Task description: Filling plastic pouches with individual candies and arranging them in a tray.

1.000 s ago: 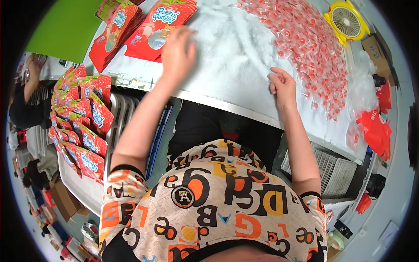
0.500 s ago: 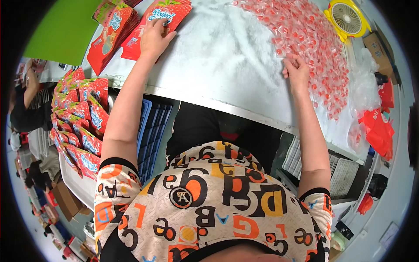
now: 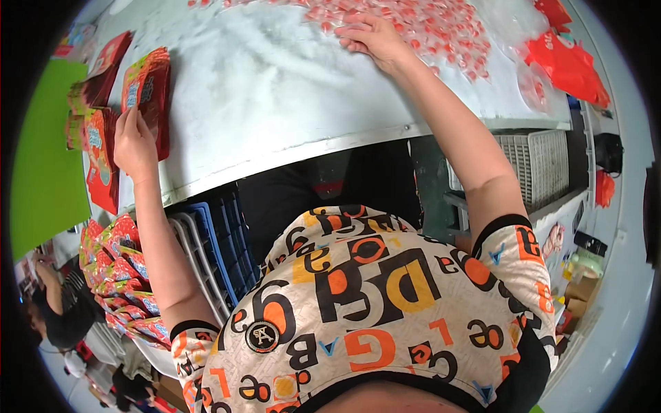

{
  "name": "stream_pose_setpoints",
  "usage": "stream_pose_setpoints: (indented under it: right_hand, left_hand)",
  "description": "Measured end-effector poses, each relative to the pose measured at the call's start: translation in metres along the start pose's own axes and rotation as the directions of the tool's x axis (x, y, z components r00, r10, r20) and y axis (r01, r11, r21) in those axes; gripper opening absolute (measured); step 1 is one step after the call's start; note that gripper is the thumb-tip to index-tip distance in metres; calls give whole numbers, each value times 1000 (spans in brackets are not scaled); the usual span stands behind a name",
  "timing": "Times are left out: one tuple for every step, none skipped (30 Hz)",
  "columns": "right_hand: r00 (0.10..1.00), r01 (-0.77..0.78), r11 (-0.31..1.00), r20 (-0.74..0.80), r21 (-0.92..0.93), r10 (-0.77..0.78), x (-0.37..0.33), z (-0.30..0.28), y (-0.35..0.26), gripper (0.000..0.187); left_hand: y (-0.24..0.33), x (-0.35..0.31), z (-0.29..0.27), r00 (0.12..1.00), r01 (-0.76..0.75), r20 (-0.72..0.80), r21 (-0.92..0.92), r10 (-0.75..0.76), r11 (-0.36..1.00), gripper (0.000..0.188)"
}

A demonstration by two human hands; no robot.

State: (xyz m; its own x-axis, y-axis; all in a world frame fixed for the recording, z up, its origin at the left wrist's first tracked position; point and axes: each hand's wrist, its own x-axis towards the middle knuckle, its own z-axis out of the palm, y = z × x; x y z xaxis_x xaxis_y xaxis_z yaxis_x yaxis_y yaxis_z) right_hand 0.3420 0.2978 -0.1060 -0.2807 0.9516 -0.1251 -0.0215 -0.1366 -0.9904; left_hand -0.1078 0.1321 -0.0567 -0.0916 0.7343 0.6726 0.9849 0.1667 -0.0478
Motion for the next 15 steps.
stream_pose_setpoints:
  right_hand:
    - [997,-17,999,77,-30,19,-3,1,-2,27]
    - [999,-9,998,37,-59,11,-9,5,-2,25]
    - [999,-10,998,32,-56,12,-11,6,-1,25]
    - [999,-37,999,13,-20,38,-14,7,-3,25]
    - [998,-64,998,-3,16,64,-16,8,-4,25]
    - [998,-64,998,-6,18,64,-19,10,-4,25]
    - [999,-38,987,-32,156,44,-27,20,-15,26]
    - [998,-9,957,-60,290,28,-32,25,-22,27]
    - [998,-11,956,-61,292,30,-27,23,-17,27]
    - [997,39,948,-76,315,-15,-19,12,-13,28]
    - [995,80,938,-83,338,-56,-17,11,-16,29]
    - [988,81,986,-140,147,-60,-18,4,-21,29]
    - [989,78,986,-138,149,-57,-21,3,-23,29]
    - [893,328,917,-242,-226,-379,-26,3,-24,27]
    - [708,463,667,-209,-583,-674,-31,3,-23,25]
  left_hand:
    - [-3,-1,-2,1000,-7,1,-4,7,1000,18]
    - [-5,-2,-3,1000,-6,11,9,5,1000,18]
    - [-7,-4,-3,1000,-3,22,23,3,1000,18]
    - [-7,-4,-4,1000,-12,10,22,11,1000,18]
    - [-5,-6,-5,1000,-14,10,20,14,1000,18]
    - [-4,-8,-6,1000,-6,-5,9,6,1000,18]
    - [0,-9,-8,1000,3,-19,-1,-3,1000,17]
    - [3,-11,-11,1000,1,-17,-1,-1,1000,17]
    - [6,-14,-15,999,0,-39,-21,-1,1000,16]
    - [15,-12,-20,998,-9,-66,-50,6,999,15]
    - [22,-13,-26,998,-11,-65,-51,8,999,15]
    - [30,-15,-31,995,-32,-97,-82,24,996,14]
    - [38,-17,-38,991,-51,-128,-107,37,993,15]
    - [49,-18,-45,983,-97,-170,-136,73,986,17]
    - [61,-19,-51,971,-145,-212,-164,109,976,21]
